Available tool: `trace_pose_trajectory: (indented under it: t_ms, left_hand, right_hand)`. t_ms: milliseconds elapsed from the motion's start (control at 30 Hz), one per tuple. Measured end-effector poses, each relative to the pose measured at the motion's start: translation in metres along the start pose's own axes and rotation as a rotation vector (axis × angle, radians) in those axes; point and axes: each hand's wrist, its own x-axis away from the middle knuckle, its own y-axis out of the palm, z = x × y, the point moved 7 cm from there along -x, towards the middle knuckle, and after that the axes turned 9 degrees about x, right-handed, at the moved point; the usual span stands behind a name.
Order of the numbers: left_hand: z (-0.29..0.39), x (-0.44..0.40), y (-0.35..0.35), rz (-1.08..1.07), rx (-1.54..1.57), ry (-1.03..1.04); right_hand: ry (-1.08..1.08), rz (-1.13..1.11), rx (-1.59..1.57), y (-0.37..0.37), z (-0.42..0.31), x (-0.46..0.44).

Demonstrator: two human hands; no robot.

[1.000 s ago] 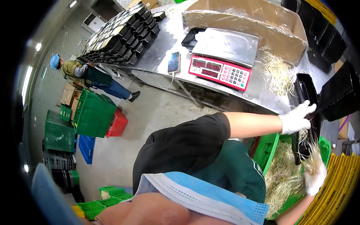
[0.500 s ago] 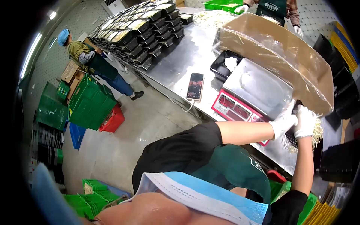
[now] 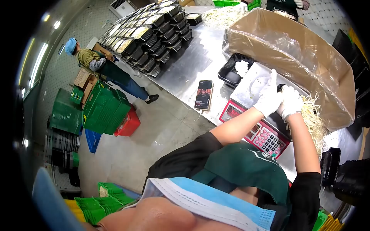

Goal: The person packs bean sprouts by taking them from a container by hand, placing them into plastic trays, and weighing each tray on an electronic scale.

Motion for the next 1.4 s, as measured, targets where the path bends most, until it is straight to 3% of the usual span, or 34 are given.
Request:
trace_pose_trajectory:
  t_ms: [67, 100, 167, 233, 300, 333, 367, 433, 467, 500, 533, 567, 600, 700, 767, 833, 900, 967, 1033, 1100, 1133, 1167, 1200, 1233, 1267, 1300, 1400]
  left_hand:
    - [0.035, -0.007, 0.003, -0.200, 0.152, 0.137]
    - [0.035, -0.009, 0.007, -0.203, 0.154, 0.134]
    - [0.049, -0.006, 0.018, -0.305, 0.215, 0.304]
    - [0.056, 0.002, 0.021, -0.286, 0.101, 0.332]
    - [0.073, 0.017, 0.030, -0.408, -0.256, 0.582]
    - [0.077, 0.025, 0.036, -0.477, -0.247, 0.590]
    - [0.076, 0.026, 0.039, -0.541, -0.242, 0.583]
    - [0.074, 0.027, 0.047, -0.670, -0.232, 0.561]
    - [0.065, 0.030, 0.049, -0.598, -0.154, 0.616]
    - [0.068, 0.030, 0.050, -0.616, -0.080, 0.580]
    - [0.070, 0.030, 0.053, -0.712, -0.184, 0.521]
    - [0.072, 0.027, 0.058, -0.770, -0.399, 0.495]
    - [0.059, 0.026, 0.062, -0.808, -0.381, 0.478]
    - [0.070, 0.023, 0.054, -0.764, -0.302, 0.462]
    - [0.096, 0.023, 0.043, -0.707, -0.430, 0.566]
    - [0.107, 0.027, 0.028, -0.647, -0.555, 0.669]
    - [0.100, 0.022, 0.006, -0.636, -0.292, 0.565]
    - [0.109, 0.018, 0.003, -0.626, -0.315, 0.598]
    - [0.116, 0.023, 0.015, -0.601, -0.311, 0.474]
    - [0.107, 0.021, 0.035, -0.666, -0.267, 0.534]
    - [0.099, 0.020, 0.046, -0.773, -0.199, 0.368]
    - [0.091, 0.023, 0.056, -0.877, -0.132, 0.199]
    - [0.100, 0.024, 0.057, -0.829, -0.160, 0.404]
    - [0.093, 0.023, 0.058, -0.839, -0.161, 0.411]
    - [0.093, 0.024, 0.058, -0.816, -0.200, 0.495]
    - [0.095, 0.026, 0.059, -0.790, -0.235, 0.576]
    - [0.085, 0.027, 0.065, -0.832, -0.179, 0.521]
  right_hand:
    - [-0.187, -0.087, -0.288, 0.012, 0.005, -0.005]
    - [-0.184, -0.091, -0.287, 0.021, 0.014, -0.007]
    - [-0.383, -0.174, -0.916, 0.026, 0.016, -0.004]
    - [-0.342, -0.331, -1.258, 0.021, 0.035, 0.004]
    - [-0.399, -0.167, -0.263, -0.073, 0.021, 0.040]
    - [-0.471, -0.080, -0.157, -0.039, 0.055, 0.053]
    - [-0.453, -0.018, -0.161, -0.037, 0.067, 0.060]
    - [-0.321, -0.112, -0.084, -0.030, 0.087, 0.068]
    - [-0.398, 0.076, -0.160, -0.036, 0.093, 0.072]
    - [-0.372, -0.131, -0.194, -0.044, 0.090, 0.067]
    - [-0.379, 0.016, -0.196, -0.031, 0.093, 0.068]
    - [-0.343, -0.074, -0.133, -0.017, 0.089, 0.065]
    - [-0.363, -0.036, -0.198, -0.010, 0.084, 0.065]
    - [-0.314, -0.220, -0.259, -0.013, 0.089, 0.061]
    - [-0.347, -0.181, -0.345, -0.021, 0.099, 0.070]
    - [-0.368, 0.261, -0.211, -0.045, 0.119, 0.084]
    - [-0.330, 0.176, -0.335, -0.064, 0.131, 0.096]
    - [-0.302, 0.172, -0.653, -0.063, 0.142, 0.097]
    - [-0.310, 0.133, -0.652, -0.057, 0.120, 0.090]
    - [-0.443, 0.228, -0.502, -0.066, 0.094, 0.085]
    - [-0.444, 0.237, -0.500, -0.068, 0.095, 0.082]
    - [-0.434, 0.087, -0.411, -0.058, 0.096, 0.078]
    - [-0.416, -0.063, -0.321, -0.047, 0.098, 0.076]
    - [-0.392, -0.217, -0.233, -0.036, 0.103, 0.077]
    - [-0.329, -0.282, -0.389, -0.036, 0.109, 0.081]
    - [-0.320, -0.286, -0.388, -0.029, 0.108, 0.086]
    - [0.011, -0.106, -0.307, -0.003, 0.113, 0.100]
